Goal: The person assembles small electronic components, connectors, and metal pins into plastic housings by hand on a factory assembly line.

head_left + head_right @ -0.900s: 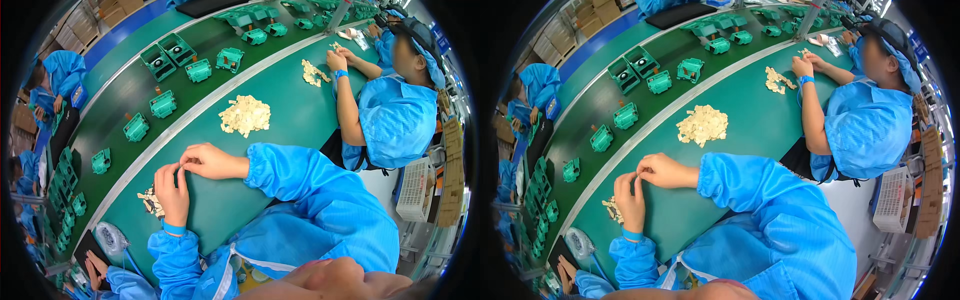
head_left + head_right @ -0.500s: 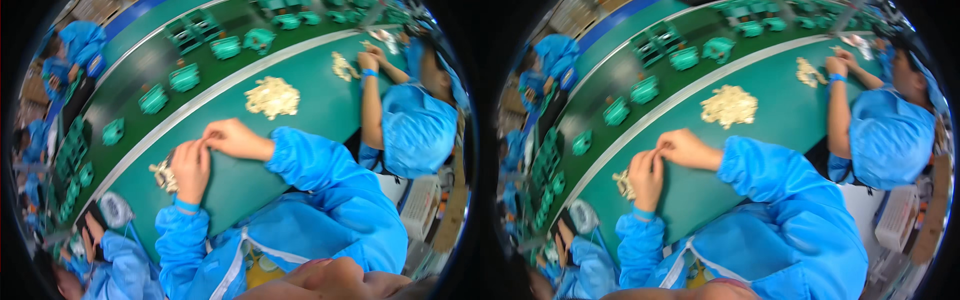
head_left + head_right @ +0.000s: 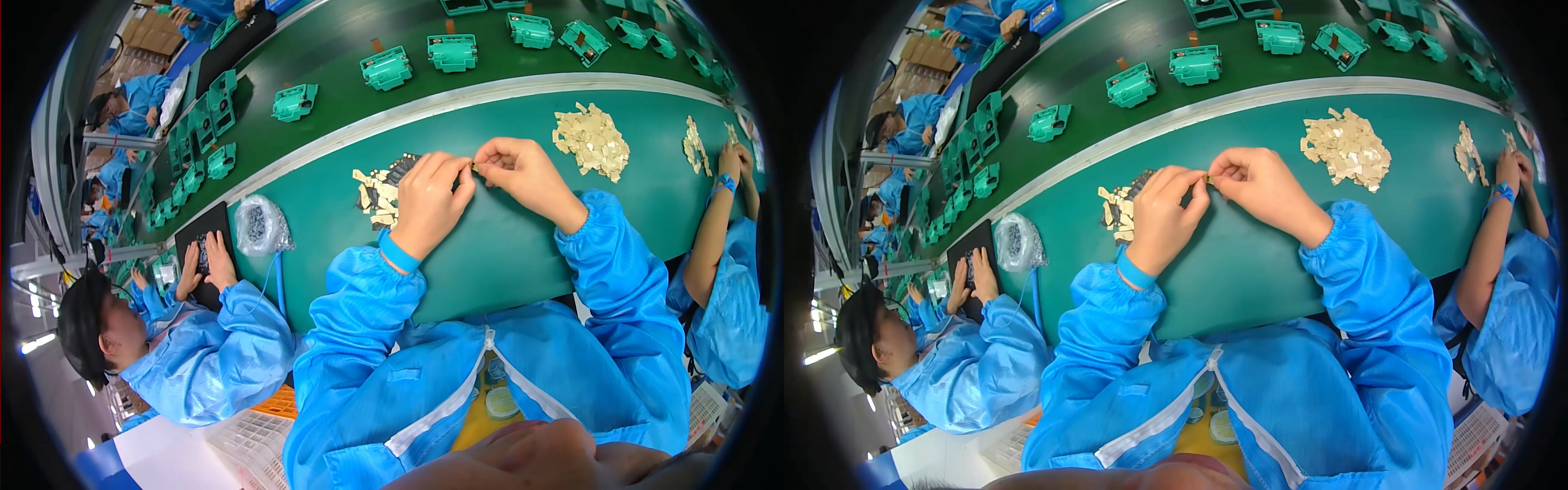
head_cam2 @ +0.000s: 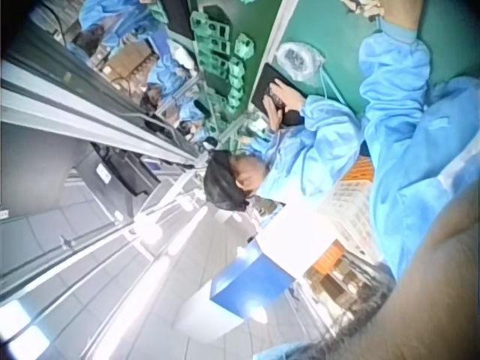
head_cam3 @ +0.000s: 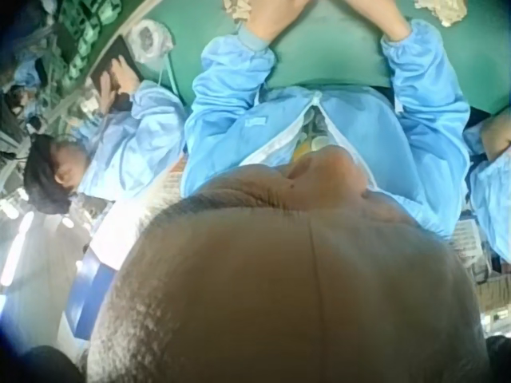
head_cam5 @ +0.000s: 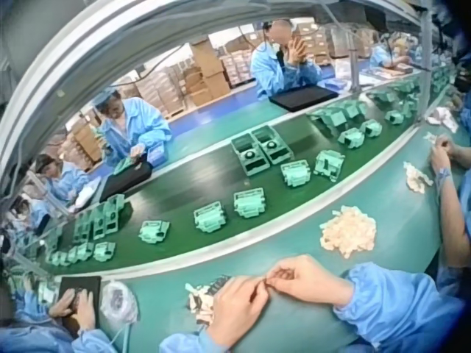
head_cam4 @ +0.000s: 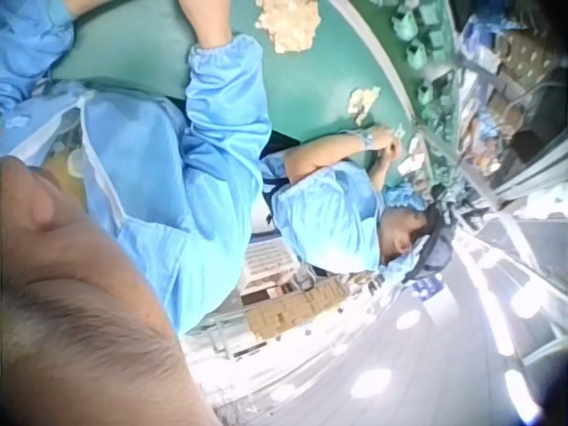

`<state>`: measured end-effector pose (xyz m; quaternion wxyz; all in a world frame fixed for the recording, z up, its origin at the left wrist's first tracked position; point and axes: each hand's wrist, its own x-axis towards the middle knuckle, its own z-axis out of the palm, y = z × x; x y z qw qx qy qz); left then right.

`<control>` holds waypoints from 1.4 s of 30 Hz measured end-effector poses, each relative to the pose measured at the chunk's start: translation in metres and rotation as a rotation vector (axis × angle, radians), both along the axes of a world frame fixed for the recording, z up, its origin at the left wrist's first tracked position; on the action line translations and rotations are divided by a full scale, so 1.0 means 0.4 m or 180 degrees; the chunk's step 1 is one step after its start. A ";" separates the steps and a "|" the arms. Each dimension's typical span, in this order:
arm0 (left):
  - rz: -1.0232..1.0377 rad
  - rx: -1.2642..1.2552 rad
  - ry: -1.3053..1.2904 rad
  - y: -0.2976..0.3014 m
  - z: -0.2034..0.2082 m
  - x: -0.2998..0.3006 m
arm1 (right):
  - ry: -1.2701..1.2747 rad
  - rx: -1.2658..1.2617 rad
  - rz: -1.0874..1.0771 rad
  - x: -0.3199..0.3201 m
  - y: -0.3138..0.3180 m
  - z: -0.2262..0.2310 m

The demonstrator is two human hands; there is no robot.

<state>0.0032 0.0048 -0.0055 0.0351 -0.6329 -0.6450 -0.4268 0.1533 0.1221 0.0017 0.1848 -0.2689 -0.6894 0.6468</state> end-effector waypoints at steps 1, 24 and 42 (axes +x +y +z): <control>0.0002 -0.0008 0.0007 0.000 0.000 0.000 | -0.0053 -0.0018 0.0055 0.001 0.003 -0.002; -0.0635 -0.0711 -0.1051 0.207 0.028 0.186 | 0.1678 0.2632 -0.2324 0.070 0.067 0.104; -0.1211 -0.0017 -0.2704 0.245 -0.028 0.215 | 0.0965 0.3441 -0.1973 0.048 0.026 0.097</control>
